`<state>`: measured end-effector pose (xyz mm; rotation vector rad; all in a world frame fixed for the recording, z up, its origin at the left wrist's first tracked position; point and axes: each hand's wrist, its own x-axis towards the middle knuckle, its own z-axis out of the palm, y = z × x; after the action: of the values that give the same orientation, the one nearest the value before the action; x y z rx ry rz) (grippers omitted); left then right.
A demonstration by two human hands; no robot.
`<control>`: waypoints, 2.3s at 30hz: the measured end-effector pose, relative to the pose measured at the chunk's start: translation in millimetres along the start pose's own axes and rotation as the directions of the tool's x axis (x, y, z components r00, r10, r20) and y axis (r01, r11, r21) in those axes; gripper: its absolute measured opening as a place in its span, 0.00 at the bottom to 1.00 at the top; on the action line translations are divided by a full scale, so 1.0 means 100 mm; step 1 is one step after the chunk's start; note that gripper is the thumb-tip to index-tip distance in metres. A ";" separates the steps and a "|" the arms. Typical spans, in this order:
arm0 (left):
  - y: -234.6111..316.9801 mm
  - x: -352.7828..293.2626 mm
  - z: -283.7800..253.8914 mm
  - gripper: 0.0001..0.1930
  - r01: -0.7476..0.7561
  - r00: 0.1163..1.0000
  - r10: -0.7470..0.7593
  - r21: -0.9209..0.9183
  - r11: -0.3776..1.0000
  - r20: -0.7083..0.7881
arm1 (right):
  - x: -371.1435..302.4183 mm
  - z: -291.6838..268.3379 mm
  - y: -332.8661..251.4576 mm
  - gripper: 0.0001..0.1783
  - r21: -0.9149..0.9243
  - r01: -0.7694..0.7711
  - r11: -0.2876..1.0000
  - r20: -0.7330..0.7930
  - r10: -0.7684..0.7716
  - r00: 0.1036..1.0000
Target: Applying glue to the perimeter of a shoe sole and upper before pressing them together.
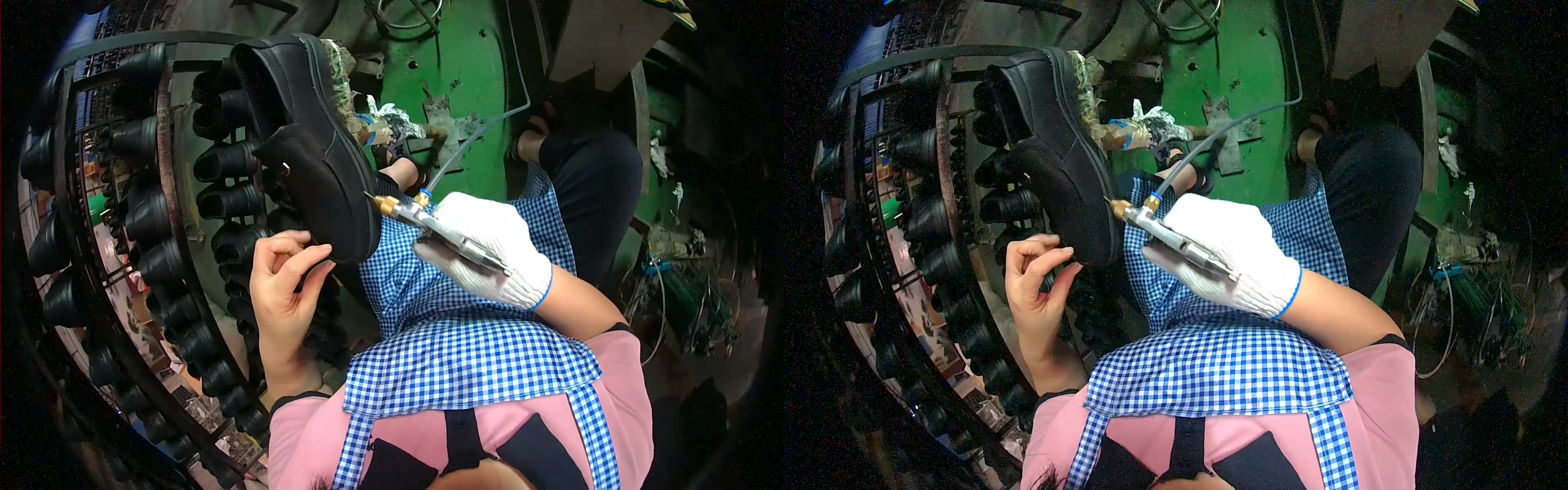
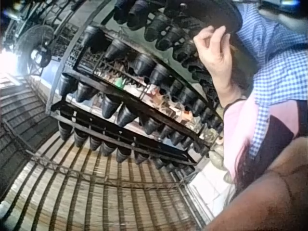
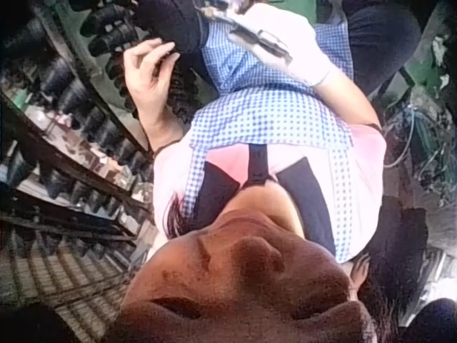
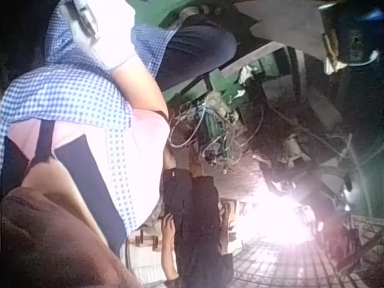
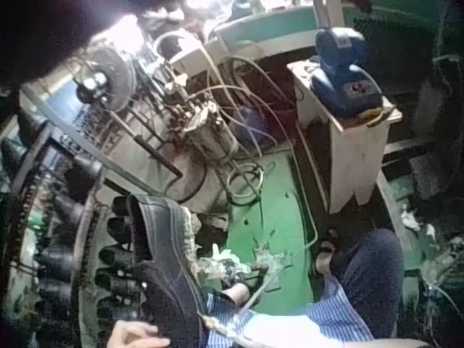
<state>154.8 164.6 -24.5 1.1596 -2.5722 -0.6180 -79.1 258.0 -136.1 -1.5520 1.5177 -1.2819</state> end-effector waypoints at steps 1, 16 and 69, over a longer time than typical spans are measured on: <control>0.03 0.05 -0.01 0.19 -0.042 0.999 0.042 0.000 0.999 0.026 | -0.04 -0.03 -0.01 0.10 -0.001 -0.002 1.000 0.010 0.002 1.000; 0.43 0.84 0.02 0.29 -0.433 0.875 0.302 0.332 0.838 0.378 | -0.35 -0.30 -0.05 0.13 0.042 -0.044 0.998 -0.077 0.047 0.996; -0.46 2.48 0.08 0.41 0.270 0.951 -0.307 0.608 0.747 -0.045 | 0.57 0.38 0.13 0.08 -0.064 0.037 0.997 -0.361 -0.058 0.931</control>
<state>20.1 -48.3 -39.7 1.7838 -2.7446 0.1767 -56.6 193.4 -148.4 -1.4489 1.7619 -1.6376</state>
